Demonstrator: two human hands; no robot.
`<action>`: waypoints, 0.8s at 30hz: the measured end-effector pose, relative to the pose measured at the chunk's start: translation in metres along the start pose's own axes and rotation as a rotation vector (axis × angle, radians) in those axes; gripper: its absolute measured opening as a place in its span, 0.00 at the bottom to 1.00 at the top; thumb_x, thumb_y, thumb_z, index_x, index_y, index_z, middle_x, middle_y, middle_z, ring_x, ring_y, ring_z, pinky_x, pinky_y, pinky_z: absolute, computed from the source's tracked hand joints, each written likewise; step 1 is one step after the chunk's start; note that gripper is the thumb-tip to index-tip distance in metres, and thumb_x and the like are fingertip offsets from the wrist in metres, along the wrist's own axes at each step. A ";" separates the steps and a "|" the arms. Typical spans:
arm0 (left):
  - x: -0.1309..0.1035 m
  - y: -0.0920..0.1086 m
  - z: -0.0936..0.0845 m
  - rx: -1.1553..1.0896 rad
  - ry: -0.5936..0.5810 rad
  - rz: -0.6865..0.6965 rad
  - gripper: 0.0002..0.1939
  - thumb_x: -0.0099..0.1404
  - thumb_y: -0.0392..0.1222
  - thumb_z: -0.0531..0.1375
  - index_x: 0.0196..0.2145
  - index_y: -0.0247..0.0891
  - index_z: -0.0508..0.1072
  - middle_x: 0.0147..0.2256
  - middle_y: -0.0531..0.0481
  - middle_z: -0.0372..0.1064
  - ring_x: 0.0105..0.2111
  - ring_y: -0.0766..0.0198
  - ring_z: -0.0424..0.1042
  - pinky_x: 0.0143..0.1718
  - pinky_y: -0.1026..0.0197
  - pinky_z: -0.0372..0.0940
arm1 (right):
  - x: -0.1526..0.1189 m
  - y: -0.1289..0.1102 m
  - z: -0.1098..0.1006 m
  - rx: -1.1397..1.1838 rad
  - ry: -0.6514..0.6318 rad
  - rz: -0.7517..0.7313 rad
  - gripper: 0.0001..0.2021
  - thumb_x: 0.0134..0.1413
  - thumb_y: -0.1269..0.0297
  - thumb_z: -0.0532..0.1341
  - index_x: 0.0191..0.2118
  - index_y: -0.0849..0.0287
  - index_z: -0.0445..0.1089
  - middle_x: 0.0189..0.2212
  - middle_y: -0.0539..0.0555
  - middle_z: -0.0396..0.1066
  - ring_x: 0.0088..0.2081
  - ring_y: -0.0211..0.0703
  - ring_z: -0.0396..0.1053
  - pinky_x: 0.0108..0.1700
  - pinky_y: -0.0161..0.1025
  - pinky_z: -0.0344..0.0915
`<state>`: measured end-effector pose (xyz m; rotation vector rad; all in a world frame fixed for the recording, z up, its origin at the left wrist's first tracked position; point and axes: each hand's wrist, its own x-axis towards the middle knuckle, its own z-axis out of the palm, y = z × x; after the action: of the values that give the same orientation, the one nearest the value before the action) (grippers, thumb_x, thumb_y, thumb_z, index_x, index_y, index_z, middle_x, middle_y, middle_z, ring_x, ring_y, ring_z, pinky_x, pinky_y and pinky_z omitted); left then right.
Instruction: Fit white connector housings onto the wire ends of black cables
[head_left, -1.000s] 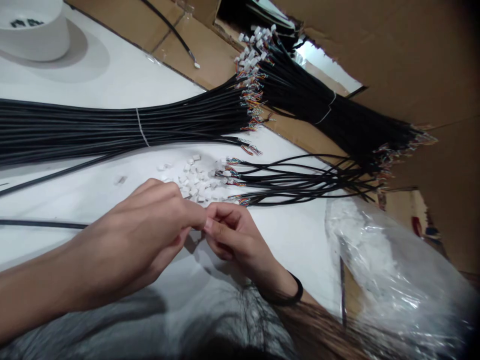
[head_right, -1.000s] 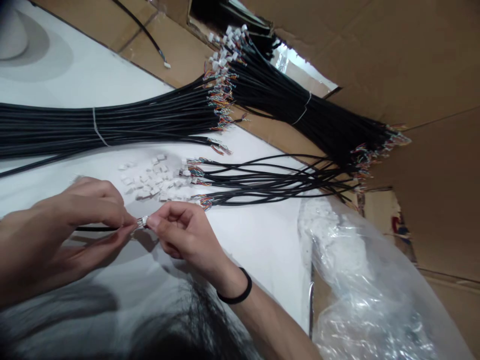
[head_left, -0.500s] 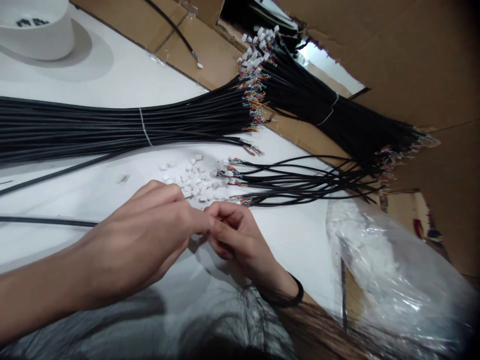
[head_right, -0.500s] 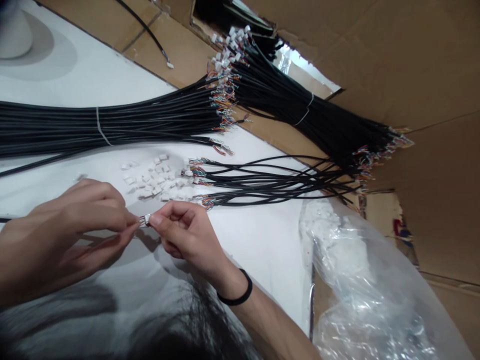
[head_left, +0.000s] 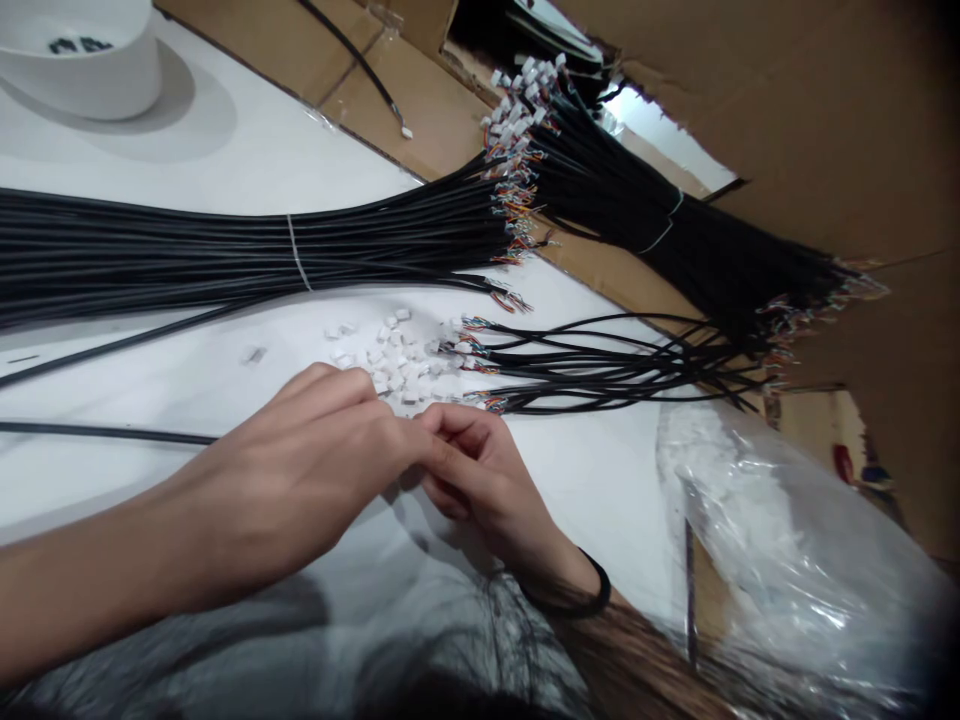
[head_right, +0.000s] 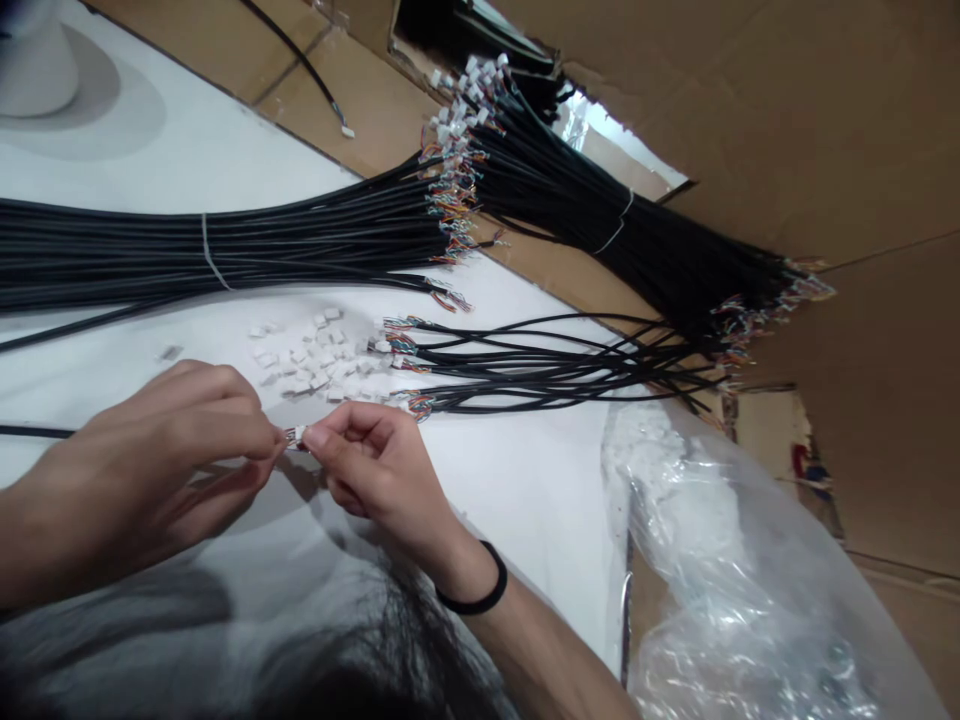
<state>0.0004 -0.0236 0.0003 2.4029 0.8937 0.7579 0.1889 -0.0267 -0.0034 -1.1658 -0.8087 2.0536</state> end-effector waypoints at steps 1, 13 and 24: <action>-0.001 0.000 0.001 0.009 0.018 -0.020 0.08 0.67 0.30 0.52 0.38 0.43 0.67 0.26 0.57 0.59 0.27 0.64 0.57 0.33 0.61 0.50 | 0.000 0.000 0.000 0.001 0.000 -0.002 0.16 0.46 0.59 0.72 0.25 0.63 0.66 0.12 0.41 0.53 0.12 0.23 0.45 0.13 0.25 0.40; 0.002 -0.002 -0.001 -0.108 0.064 0.044 0.13 0.66 0.27 0.52 0.42 0.44 0.63 0.27 0.58 0.61 0.29 0.65 0.58 0.35 0.63 0.51 | 0.001 0.000 0.001 -0.008 0.002 -0.009 0.16 0.47 0.58 0.71 0.24 0.63 0.66 0.12 0.40 0.53 0.12 0.23 0.45 0.14 0.26 0.41; 0.005 0.004 -0.005 -0.222 0.144 -0.307 0.08 0.63 0.34 0.58 0.40 0.42 0.64 0.35 0.56 0.68 0.33 0.68 0.67 0.35 0.68 0.60 | 0.000 0.004 -0.003 -0.021 -0.016 -0.068 0.13 0.55 0.60 0.66 0.27 0.62 0.66 0.14 0.40 0.53 0.13 0.23 0.45 0.14 0.24 0.43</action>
<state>0.0023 -0.0214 0.0079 1.9794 1.1388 0.8659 0.1906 -0.0285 -0.0082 -1.1198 -0.8681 2.0055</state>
